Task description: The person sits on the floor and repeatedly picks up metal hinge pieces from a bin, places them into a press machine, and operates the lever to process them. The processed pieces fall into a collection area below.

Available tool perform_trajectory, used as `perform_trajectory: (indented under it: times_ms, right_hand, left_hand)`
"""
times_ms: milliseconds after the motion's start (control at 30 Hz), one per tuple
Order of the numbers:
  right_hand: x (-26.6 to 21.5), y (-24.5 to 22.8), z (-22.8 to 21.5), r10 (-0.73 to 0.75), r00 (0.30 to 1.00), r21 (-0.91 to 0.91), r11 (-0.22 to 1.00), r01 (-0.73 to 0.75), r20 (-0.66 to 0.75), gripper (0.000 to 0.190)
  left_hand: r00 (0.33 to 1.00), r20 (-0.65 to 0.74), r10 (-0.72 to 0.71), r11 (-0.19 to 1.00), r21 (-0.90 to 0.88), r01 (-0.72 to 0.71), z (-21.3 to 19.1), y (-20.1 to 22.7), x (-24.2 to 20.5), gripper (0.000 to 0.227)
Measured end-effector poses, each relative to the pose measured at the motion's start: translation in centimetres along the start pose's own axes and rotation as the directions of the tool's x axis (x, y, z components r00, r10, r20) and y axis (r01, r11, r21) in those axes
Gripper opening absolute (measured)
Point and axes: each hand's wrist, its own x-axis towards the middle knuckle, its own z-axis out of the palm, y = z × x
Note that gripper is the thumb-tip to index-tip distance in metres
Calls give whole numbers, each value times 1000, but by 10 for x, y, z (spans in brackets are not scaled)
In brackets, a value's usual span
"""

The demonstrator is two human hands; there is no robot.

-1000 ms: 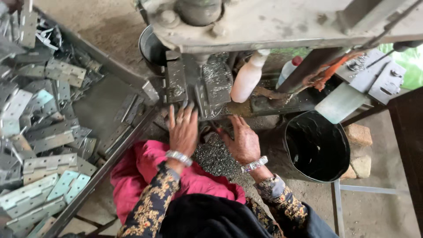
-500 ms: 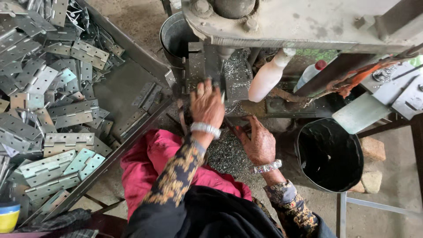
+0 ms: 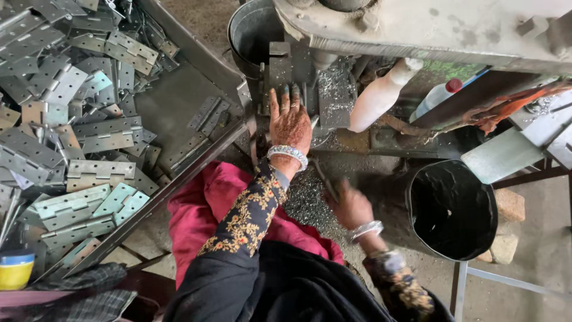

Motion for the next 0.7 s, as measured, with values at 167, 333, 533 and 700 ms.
perform_trajectory:
  times_ms: [167,333,533,700]
  right_hand:
    - [6,17,37,-107,993,192,975,113,-44,64]
    - [29,33,21,-96,995,86,992,97,-18,64]
    - [7,19,44,-77,992,87,993,86,-97,67]
    - [31,32,30,-74,997,44,996,73,24,66]
  left_hand:
    - [1000,15,-17,996,-85,18,2,1,-13,56]
    - [998,57,-35,980,-195,46,12,3,5,51]
    - [998,-11,-59,978,-199,55,11,2,8,49]
    - [983,181,-9,986,-163,39,0,-7,19,44]
